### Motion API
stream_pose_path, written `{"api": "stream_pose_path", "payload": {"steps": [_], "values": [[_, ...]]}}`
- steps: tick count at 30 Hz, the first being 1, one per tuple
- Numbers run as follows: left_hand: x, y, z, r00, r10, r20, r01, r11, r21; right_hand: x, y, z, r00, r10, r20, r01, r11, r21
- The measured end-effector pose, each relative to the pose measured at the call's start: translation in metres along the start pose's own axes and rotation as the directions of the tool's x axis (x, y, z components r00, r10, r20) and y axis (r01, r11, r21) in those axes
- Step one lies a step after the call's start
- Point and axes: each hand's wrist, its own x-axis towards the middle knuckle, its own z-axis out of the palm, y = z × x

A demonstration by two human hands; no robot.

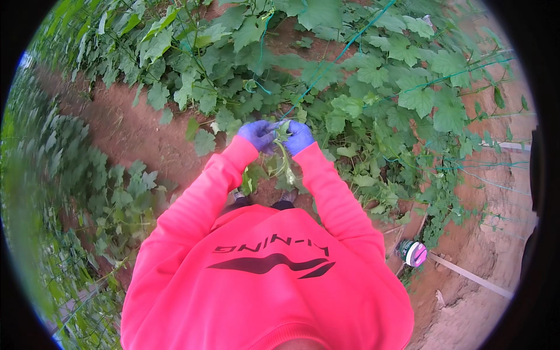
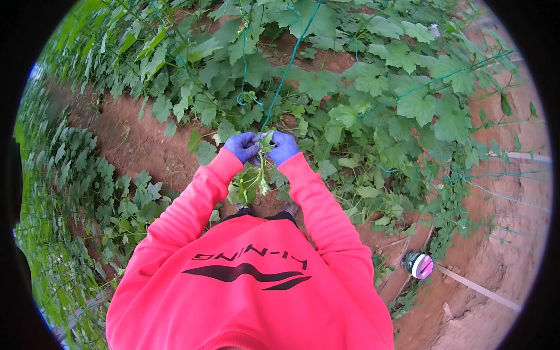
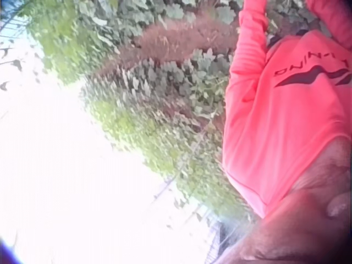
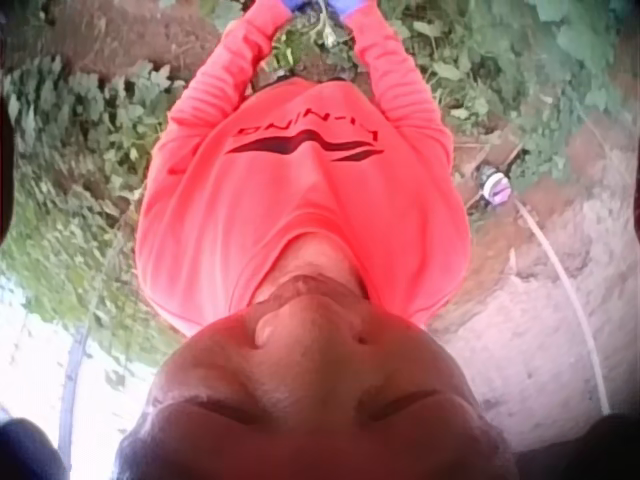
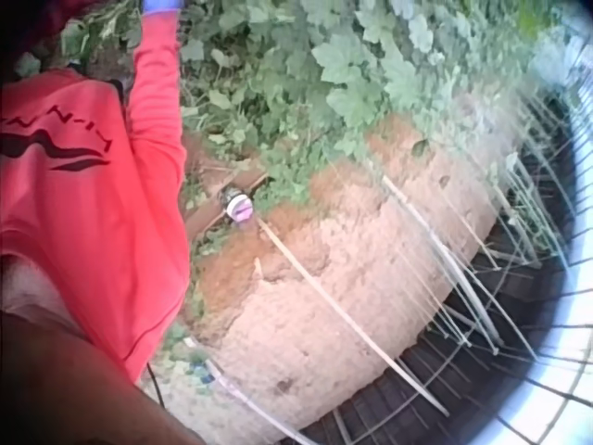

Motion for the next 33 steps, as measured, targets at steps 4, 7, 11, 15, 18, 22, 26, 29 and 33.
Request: {"api": "stream_pose_path", "payload": {"steps": [4,7,11,15,18,22,26,29,33], "values": [[-0.002,-0.008,0.002,0.988,0.051,-0.143,-0.046,0.998,0.042,-0.002,0.001,0.010,0.976,0.146,-0.162,-0.128,0.985,0.117],[-0.011,-0.011,0.010,0.935,0.266,-0.233,-0.206,0.945,0.254,-0.003,0.001,0.013,0.933,0.270,-0.236,-0.226,0.954,0.199],[-0.020,-0.006,0.012,0.866,0.475,-0.156,-0.322,0.769,0.552,0.001,0.009,0.003,0.944,0.264,-0.198,-0.225,0.954,0.196],[-0.023,0.003,0.014,0.881,0.448,-0.151,-0.291,0.765,0.574,0.003,0.023,-0.003,0.913,0.400,-0.082,-0.400,0.916,0.013],[-0.018,-0.006,0.009,0.896,0.428,-0.118,-0.249,0.705,0.664,-0.005,0.059,-0.003,0.911,0.413,-0.002,-0.412,0.907,-0.087],[-0.012,-0.028,-0.002,0.955,0.164,-0.247,-0.145,0.985,0.093,-0.012,0.045,-0.002,0.920,0.391,0.018,-0.379,0.901,-0.211],[-0.010,-0.061,-0.011,0.885,0.324,-0.333,-0.323,0.944,0.061,-0.019,0.034,-0.015,0.913,0.407,-0.017,-0.407,0.909,-0.088],[-0.041,-0.015,-0.006,0.852,0.474,-0.224,-0.303,0.794,0.528,-0.029,0.043,-0.018,0.888,0.454,-0.075,-0.458,0.888,-0.035],[-0.033,0.016,-0.011,0.779,0.621,-0.084,-0.384,0.580,0.719,-0.055,0.124,-0.029,0.810,0.579,-0.090,-0.581,0.814,0.011]]}}
